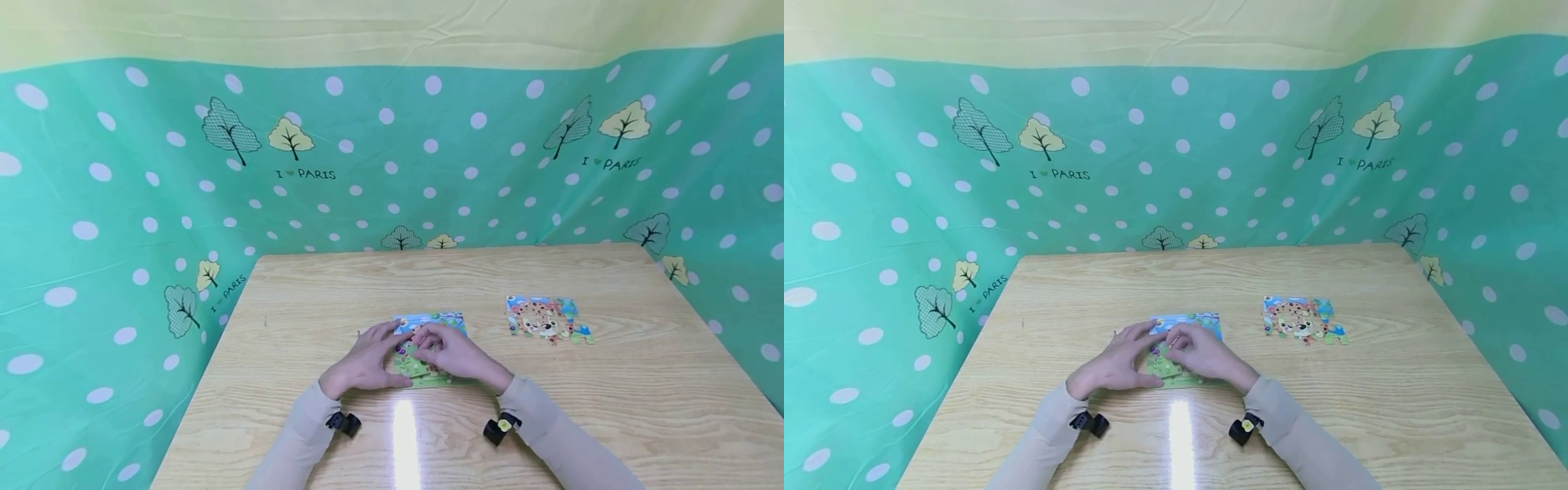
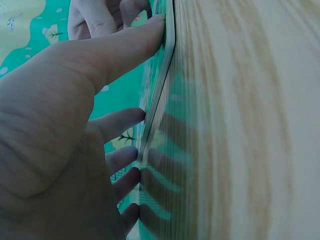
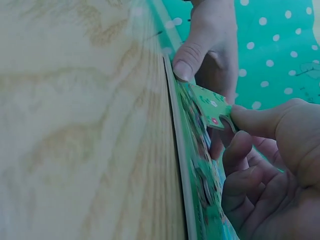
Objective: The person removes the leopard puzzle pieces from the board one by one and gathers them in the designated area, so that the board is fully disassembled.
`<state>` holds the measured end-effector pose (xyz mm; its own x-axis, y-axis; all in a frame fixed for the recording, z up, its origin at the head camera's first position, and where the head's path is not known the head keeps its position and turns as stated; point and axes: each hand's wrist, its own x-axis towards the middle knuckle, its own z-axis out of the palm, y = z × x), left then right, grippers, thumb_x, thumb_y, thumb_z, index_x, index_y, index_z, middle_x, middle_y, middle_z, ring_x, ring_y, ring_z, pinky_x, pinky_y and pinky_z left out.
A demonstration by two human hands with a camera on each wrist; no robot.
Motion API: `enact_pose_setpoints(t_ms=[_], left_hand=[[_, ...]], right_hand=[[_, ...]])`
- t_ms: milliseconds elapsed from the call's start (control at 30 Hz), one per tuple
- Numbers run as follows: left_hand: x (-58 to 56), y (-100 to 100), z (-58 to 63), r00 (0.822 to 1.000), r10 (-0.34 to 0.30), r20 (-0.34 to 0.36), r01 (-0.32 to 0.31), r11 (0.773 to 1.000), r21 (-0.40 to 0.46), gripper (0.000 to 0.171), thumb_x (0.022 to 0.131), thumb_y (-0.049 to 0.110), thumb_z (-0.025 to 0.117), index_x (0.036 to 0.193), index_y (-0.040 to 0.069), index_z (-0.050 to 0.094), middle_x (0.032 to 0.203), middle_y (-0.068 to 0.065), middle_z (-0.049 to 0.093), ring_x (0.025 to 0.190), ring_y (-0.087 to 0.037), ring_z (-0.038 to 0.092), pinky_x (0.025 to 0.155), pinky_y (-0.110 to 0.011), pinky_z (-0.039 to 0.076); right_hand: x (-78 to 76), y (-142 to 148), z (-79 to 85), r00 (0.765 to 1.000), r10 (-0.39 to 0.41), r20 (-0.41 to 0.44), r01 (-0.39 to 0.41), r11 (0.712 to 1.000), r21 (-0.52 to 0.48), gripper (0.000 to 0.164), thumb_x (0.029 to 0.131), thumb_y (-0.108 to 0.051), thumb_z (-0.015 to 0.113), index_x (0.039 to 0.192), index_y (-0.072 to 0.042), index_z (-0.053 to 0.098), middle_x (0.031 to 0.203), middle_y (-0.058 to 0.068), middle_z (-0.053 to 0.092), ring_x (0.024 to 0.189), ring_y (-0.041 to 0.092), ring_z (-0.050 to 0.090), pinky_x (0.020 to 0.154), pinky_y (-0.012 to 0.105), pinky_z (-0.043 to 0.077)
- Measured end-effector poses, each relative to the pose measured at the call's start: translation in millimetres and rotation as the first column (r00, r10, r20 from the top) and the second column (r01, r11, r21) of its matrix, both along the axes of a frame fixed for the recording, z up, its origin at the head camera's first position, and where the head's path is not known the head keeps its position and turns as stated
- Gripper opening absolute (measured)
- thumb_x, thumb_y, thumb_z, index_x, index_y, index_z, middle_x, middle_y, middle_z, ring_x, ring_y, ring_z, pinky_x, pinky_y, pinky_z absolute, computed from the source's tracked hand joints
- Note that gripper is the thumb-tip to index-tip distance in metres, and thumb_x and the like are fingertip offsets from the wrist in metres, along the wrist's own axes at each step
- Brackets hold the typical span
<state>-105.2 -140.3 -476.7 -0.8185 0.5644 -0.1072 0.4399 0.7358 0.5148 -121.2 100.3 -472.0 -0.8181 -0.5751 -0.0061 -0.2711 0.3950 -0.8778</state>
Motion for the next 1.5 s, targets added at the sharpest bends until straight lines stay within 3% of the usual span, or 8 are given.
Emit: enact_pose_setpoints(t_ms=[233,433,767,900,1267,1500], left_hand=[[0.2,0,-0.4,1.000,0.005,0.007,-0.005,1.000,-0.012,0.095,0.084,0.060,0.077,0.162,0.023,0.037,0.171,-0.009,0.018,0.154,-0.034,0.017,0.122,-0.062,0.013],[1.2,0,1.1,1.000,0.005,0.004,-0.005,1.000,0.001,0.094,0.085,0.059,0.078,0.161,0.022,0.039,0.171,-0.010,0.019,0.154,-0.037,0.017,0.121,-0.065,0.012],[1.7,0,2.0,1.000,0.012,0.005,-0.012,1.000,0.007,0.093,0.084,0.058,0.078,0.161,0.022,0.039,0.171,-0.009,0.019,0.154,-0.037,0.016,0.121,-0.065,0.011],[1.7,0,1.7,1.000,0.012,0.008,-0.012,1.000,0.012,0.093,0.084,0.057,0.079,0.161,0.023,0.039,0.171,-0.009,0.019,0.154,-0.037,0.015,0.121,-0.065,0.010],[3.0,1,1.5,1.000,0.000,0.015,-0.001,1.000,0.028,0.093,0.085,0.057,0.079,0.161,0.022,0.039,0.171,-0.011,0.018,0.154,-0.038,0.015,0.120,-0.067,0.010],[2.0,0,1.0,1.000,0.002,0.008,-0.002,1.000,0.024,0.093,0.085,0.057,0.079,0.161,0.021,0.039,0.171,-0.011,0.018,0.154,-0.038,0.015,0.121,-0.066,0.010]], right_hand=[[-1.8,11,1.4,0.998,-0.064,0.022,0.064,0.998,-0.022,0.014,0.096,-0.025,0.076,0.101,-0.014,0.070,0.092,-0.002,0.069,0.078,0.017,0.065,0.069,0.029,0.055],[-4.1,24,-0.1,0.995,-0.101,-0.012,0.101,0.995,-0.020,0.014,0.095,-0.027,0.078,0.097,-0.014,0.073,0.088,-0.001,0.069,0.073,0.018,0.064,0.064,0.028,0.054],[-6.4,51,-1.6,0.983,-0.178,0.039,0.178,0.984,-0.017,0.017,0.095,-0.028,0.077,0.101,-0.011,0.077,0.086,0.001,0.073,0.064,0.019,0.064,0.056,0.028,0.053],[-6.3,60,-2.2,0.977,-0.207,0.056,0.207,0.978,-0.005,0.016,0.096,-0.026,0.076,0.104,-0.013,0.077,0.089,0.001,0.074,0.065,0.020,0.065,0.058,0.029,0.054],[-3.6,88,-3.4,0.961,-0.260,0.094,0.262,0.965,-0.012,0.027,0.094,-0.022,0.078,0.111,-0.002,0.073,0.095,0.006,0.075,0.070,0.024,0.067,0.060,0.031,0.057],[-3.3,103,-8.2,0.948,-0.299,0.106,0.301,0.954,-0.009,0.027,0.093,-0.024,0.079,0.110,-0.004,0.074,0.091,0.005,0.075,0.068,0.025,0.067,0.061,0.031,0.057]])
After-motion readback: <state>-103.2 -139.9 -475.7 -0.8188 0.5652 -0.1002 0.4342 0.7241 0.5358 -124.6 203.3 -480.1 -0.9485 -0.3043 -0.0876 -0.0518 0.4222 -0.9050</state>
